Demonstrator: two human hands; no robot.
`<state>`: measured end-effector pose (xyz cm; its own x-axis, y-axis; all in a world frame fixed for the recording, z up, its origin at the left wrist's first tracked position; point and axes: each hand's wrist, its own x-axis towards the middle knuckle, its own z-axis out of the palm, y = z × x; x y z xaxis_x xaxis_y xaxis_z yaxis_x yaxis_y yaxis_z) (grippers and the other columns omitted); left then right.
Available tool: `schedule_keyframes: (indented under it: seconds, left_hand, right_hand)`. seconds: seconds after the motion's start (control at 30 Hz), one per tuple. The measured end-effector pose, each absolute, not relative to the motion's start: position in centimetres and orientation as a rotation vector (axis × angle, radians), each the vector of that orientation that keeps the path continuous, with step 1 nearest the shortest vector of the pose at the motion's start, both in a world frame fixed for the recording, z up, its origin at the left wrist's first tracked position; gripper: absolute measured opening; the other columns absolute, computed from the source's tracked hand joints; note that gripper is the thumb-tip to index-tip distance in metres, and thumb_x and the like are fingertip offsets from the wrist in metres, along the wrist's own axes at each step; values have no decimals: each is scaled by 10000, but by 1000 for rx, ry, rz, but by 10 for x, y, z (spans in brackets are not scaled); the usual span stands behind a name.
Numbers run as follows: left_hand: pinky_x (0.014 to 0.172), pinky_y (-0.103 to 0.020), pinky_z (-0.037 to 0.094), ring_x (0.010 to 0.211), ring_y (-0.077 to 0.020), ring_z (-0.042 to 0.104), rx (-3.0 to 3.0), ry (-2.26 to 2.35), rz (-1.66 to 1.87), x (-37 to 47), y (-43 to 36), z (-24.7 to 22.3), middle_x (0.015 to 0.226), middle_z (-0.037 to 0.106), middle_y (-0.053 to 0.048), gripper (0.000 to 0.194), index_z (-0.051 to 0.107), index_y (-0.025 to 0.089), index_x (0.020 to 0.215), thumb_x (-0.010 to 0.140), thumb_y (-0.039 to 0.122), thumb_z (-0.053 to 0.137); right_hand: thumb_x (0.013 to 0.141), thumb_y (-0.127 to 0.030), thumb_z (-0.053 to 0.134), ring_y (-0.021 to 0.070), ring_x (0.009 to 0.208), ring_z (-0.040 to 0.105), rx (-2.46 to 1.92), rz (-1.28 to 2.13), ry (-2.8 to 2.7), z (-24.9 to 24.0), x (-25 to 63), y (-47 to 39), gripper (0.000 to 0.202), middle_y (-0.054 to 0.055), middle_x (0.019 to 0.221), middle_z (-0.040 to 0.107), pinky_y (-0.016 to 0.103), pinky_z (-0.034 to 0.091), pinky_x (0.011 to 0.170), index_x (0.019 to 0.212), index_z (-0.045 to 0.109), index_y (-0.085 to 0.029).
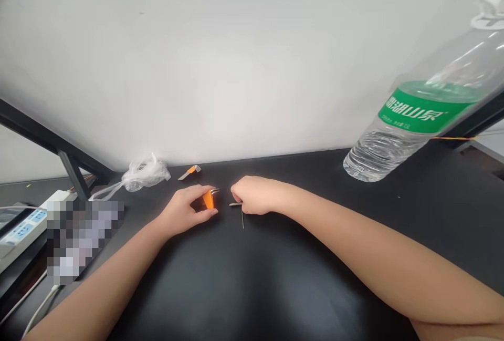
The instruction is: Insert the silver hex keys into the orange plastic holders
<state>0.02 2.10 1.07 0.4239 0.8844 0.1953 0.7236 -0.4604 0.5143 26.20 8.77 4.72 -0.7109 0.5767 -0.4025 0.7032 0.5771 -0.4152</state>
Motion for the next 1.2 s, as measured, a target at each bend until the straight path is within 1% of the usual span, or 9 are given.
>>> schedule_keyframes:
  seconds: [0.23,0.47,0.57,0.67,0.73,0.87,1.0,1.1,1.2]
  left_hand:
    - [760,-305,525,811,-179,643,2331,1387,638,0,21,10,944,708,-23,414,680,238,1236,880,441,740]
    - [775,-313,528,818,-180,652,2338,1386,649,0,21,9,971,718,-30,437,684,230,1237,871,460,750]
    - [759,-310,525,805,-179,650,2340,1387,647,0,21,10,956,717,-26,418,689,233,1216,876,469,743]
    - [751,-308,524,799,-179,650,2338,1384,637,1,21,10,954,719,-24,405,687,238,1213,881,465,738]
    - [773,-314,528,817,-184,655,2338,1378,638,1,21,11,968,720,-27,416,681,237,1224,877,457,744]
    - [784,-315,526,839,-193,657,2335,1380,634,0,20,10,959,713,-28,434,675,234,1234,870,456,751]
    - [744,-309,505,787,-180,631,2342,1399,625,0,20,10,919,701,-15,422,677,241,1226,877,470,739]
    - [756,-312,501,796,-177,625,2340,1386,617,1,19,11,927,700,-16,406,677,238,1213,886,474,728]
    - [761,-314,500,806,-179,628,2345,1374,614,1,20,11,930,702,-19,397,680,236,1202,886,471,728]
  right_hand:
    - [831,-199,622,146,719,632,1031,-1141,2517,47,264,99,189,18,1012,712,252,392,588,1011,661,-242]
    - [848,-175,629,156,773,639,1031,-972,2690,38,266,103,158,52,1106,695,265,412,651,968,715,-232]
    - [839,-149,631,159,738,617,1011,-842,2729,39,264,98,110,60,1036,680,274,386,625,881,709,-214]
    - [818,-118,626,160,673,573,1010,-577,2757,41,261,90,81,71,929,661,293,338,591,783,658,-185]
    - [817,-115,613,157,647,549,993,-458,2797,43,259,85,86,65,887,652,298,310,574,766,619,-184]
    - [858,-129,580,148,678,554,905,-575,2941,47,256,82,81,26,854,653,282,316,586,814,586,-197]
    - [943,-175,542,147,750,565,882,-715,3072,49,253,81,87,32,938,658,274,341,627,889,607,-195]
    - [988,-197,520,147,765,561,911,-735,3119,47,251,79,126,44,974,647,278,341,637,937,635,-189]
    - [995,-182,521,139,731,537,915,-684,3133,45,250,77,132,44,978,628,283,320,625,965,649,-187]
